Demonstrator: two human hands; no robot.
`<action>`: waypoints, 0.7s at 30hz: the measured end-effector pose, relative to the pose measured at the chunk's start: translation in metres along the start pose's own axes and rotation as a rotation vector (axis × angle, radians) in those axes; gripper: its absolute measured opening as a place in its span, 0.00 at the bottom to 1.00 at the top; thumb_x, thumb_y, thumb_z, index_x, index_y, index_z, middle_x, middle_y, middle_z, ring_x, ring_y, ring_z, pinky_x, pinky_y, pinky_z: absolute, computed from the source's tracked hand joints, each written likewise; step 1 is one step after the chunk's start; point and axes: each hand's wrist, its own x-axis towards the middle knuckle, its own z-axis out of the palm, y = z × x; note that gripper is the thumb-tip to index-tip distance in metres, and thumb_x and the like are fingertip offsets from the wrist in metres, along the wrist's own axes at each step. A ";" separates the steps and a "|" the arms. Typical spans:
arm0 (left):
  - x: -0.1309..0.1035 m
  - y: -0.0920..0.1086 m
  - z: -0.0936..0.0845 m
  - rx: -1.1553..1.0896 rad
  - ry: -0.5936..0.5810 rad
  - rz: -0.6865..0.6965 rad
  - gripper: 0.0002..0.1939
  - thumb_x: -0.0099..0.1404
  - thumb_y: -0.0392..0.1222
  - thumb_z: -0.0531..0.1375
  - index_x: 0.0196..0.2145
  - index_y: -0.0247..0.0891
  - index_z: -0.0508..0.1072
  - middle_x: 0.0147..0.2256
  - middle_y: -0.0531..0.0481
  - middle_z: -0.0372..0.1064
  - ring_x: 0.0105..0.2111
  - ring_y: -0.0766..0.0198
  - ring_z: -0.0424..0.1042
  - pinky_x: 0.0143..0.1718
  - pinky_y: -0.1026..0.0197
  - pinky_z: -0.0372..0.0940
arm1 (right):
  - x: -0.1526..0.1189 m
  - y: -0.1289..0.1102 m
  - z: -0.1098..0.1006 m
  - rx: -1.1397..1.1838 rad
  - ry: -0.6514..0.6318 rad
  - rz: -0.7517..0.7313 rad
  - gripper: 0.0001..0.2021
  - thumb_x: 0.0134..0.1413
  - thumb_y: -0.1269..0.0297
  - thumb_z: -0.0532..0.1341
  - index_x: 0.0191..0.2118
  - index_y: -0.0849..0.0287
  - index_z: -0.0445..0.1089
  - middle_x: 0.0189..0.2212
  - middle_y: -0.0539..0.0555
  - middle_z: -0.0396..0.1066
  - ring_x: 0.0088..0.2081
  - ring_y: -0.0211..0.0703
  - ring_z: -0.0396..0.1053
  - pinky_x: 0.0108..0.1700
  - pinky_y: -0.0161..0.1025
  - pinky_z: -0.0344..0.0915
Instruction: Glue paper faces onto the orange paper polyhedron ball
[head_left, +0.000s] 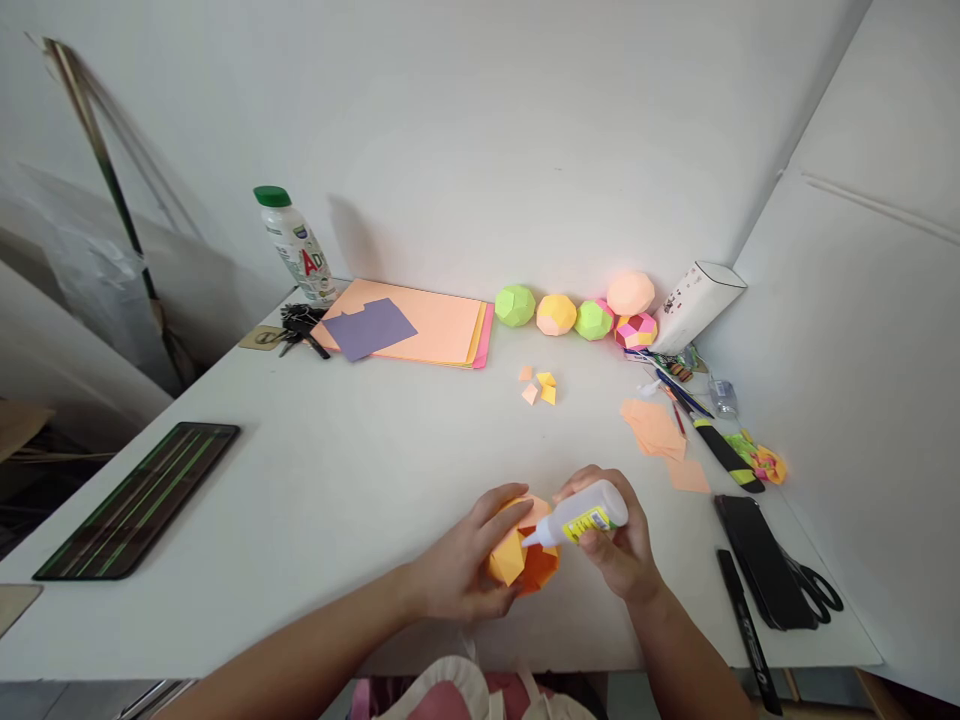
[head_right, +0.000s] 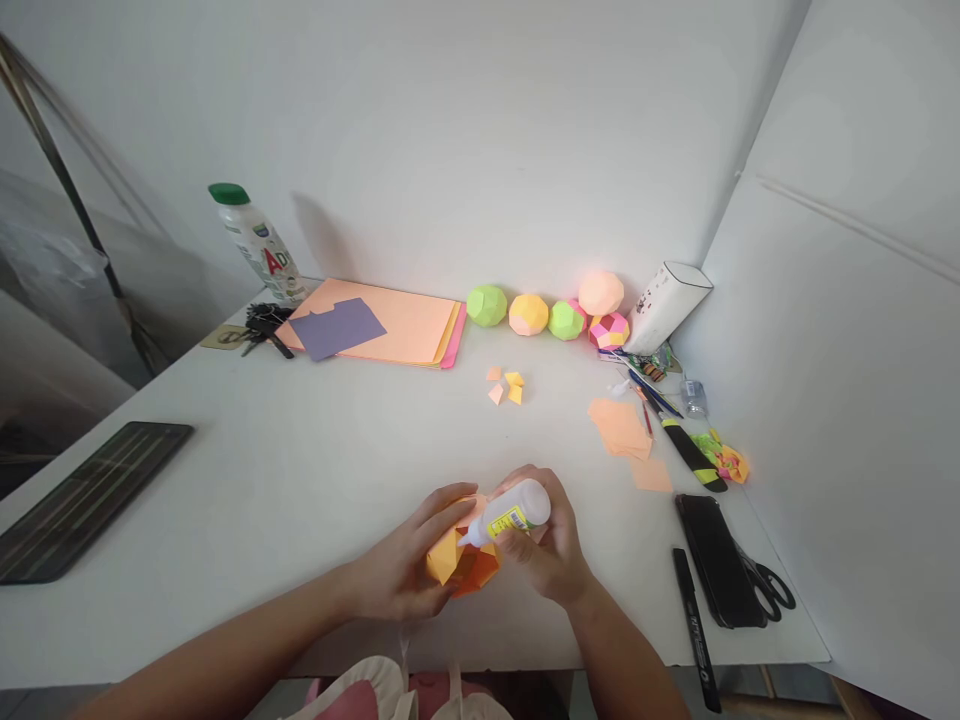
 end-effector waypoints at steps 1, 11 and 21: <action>0.000 0.000 0.000 0.002 0.004 0.003 0.43 0.56 0.35 0.60 0.64 0.43 0.42 0.60 0.35 0.44 0.60 0.44 0.50 0.55 0.41 0.58 | -0.001 0.000 -0.001 0.000 -0.005 0.005 0.12 0.53 0.53 0.61 0.39 0.53 0.65 0.32 0.53 0.66 0.32 0.43 0.63 0.31 0.39 0.62; 0.001 0.001 -0.001 0.005 -0.018 -0.016 0.43 0.55 0.36 0.60 0.64 0.43 0.43 0.60 0.35 0.44 0.60 0.43 0.51 0.55 0.42 0.59 | 0.000 0.003 0.000 -0.002 0.007 0.022 0.12 0.53 0.53 0.62 0.40 0.52 0.65 0.33 0.53 0.66 0.32 0.43 0.64 0.31 0.40 0.64; 0.001 -0.001 0.000 -0.002 0.006 0.034 0.43 0.55 0.38 0.60 0.63 0.45 0.42 0.59 0.35 0.45 0.59 0.43 0.52 0.54 0.42 0.59 | -0.002 0.003 -0.001 0.032 0.015 0.039 0.12 0.53 0.53 0.62 0.40 0.52 0.64 0.33 0.52 0.65 0.32 0.42 0.63 0.31 0.40 0.63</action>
